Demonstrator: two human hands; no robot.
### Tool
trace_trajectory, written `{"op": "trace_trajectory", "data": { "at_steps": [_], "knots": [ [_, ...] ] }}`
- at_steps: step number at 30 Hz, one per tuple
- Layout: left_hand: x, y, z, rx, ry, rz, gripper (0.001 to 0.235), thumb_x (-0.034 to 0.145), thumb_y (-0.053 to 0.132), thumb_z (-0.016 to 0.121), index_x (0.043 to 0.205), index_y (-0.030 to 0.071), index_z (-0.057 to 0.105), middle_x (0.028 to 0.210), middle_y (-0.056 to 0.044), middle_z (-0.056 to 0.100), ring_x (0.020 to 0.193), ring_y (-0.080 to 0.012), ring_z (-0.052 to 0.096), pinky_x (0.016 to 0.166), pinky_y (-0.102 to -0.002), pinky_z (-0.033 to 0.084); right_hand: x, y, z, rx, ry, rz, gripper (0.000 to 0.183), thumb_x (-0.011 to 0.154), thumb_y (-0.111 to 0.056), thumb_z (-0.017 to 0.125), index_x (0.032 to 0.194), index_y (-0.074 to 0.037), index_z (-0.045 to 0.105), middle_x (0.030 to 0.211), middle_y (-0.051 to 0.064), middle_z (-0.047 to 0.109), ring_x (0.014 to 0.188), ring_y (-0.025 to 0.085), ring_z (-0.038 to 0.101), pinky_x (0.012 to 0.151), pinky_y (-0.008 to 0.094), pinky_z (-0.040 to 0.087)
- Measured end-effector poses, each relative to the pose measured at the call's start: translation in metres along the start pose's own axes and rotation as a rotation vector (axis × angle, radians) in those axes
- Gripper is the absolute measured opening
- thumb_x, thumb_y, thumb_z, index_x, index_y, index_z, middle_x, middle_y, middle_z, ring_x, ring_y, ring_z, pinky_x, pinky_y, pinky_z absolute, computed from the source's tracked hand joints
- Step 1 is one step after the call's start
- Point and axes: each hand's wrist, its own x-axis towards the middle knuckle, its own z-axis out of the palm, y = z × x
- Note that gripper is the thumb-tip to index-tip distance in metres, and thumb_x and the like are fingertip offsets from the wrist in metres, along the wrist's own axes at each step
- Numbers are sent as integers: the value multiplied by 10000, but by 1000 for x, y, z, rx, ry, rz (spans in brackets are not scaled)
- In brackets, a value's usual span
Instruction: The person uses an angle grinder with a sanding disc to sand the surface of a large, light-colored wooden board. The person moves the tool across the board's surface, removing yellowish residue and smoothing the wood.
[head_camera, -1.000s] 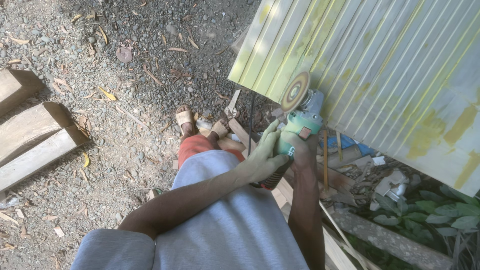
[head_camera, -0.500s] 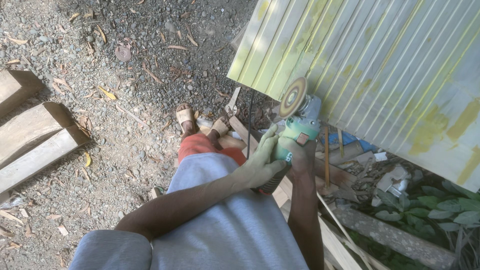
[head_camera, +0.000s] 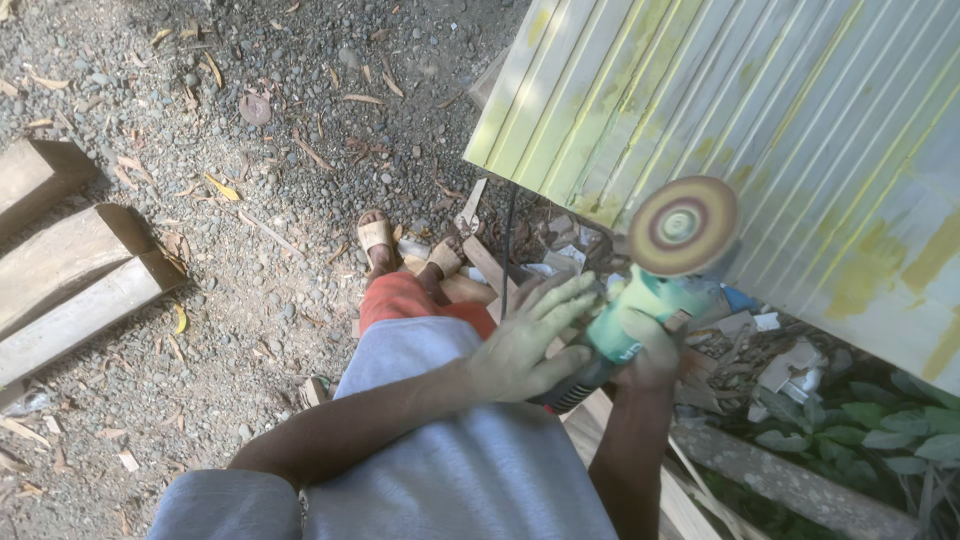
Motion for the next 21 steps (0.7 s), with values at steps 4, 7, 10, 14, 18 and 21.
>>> {"op": "trace_trajectory", "data": {
  "at_steps": [4, 7, 10, 14, 18, 21],
  "knots": [
    [25, -36, -3, 476, -67, 113, 750, 949, 412, 652, 1503, -40, 428, 1630, -215, 347, 1550, -369, 269, 1269, -554, 202, -19, -32, -14, 42, 6, -55, 549, 863, 7, 596, 1401, -14, 489, 1114, 175, 627, 936, 309, 679, 834, 461, 612],
    [54, -57, -12, 699, -187, 172, 754, 990, 443, 621, 1516, -50, 401, 1659, -237, 291, 1575, -370, 227, 1284, -539, 180, -30, -42, -24, 18, 94, -131, 556, 859, -29, 585, 1406, -11, 486, 1116, 182, 622, 943, 328, 669, 846, 508, 606],
    [88, -71, -34, 974, -227, 242, 793, 997, 457, 607, 1576, -6, 324, 1692, -172, 221, 1587, -318, 178, 1288, -534, 120, -39, -40, -43, -18, 149, -256, 474, 872, -39, 574, 1336, 7, 491, 1062, 200, 617, 901, 339, 652, 849, 517, 594],
    [115, -87, -60, 912, -457, 147, 867, 960, 492, 592, 1643, 134, 195, 1731, -66, 114, 1592, -269, 102, 1285, -529, 32, -56, -28, -79, 187, 215, -197, 588, 861, -71, 599, 1439, -77, 494, 1094, 187, 624, 933, 354, 657, 840, 490, 593],
    [125, -91, -66, 938, -536, 49, 887, 969, 459, 579, 1647, 114, 124, 1724, -84, 49, 1594, -276, 56, 1287, -532, 13, -75, -19, -104, 231, 294, -222, 526, 897, -107, 613, 1405, -46, 488, 1070, 193, 627, 923, 342, 649, 872, 489, 579],
    [125, -98, -67, 977, -402, 130, 806, 1027, 376, 577, 1667, 146, 145, 1733, -106, 50, 1597, -313, 41, 1290, -547, 15, -85, -7, -118, 256, 329, -253, 532, 897, -127, 609, 1409, -44, 488, 1085, 184, 633, 939, 337, 649, 871, 504, 579]
  ]
}}
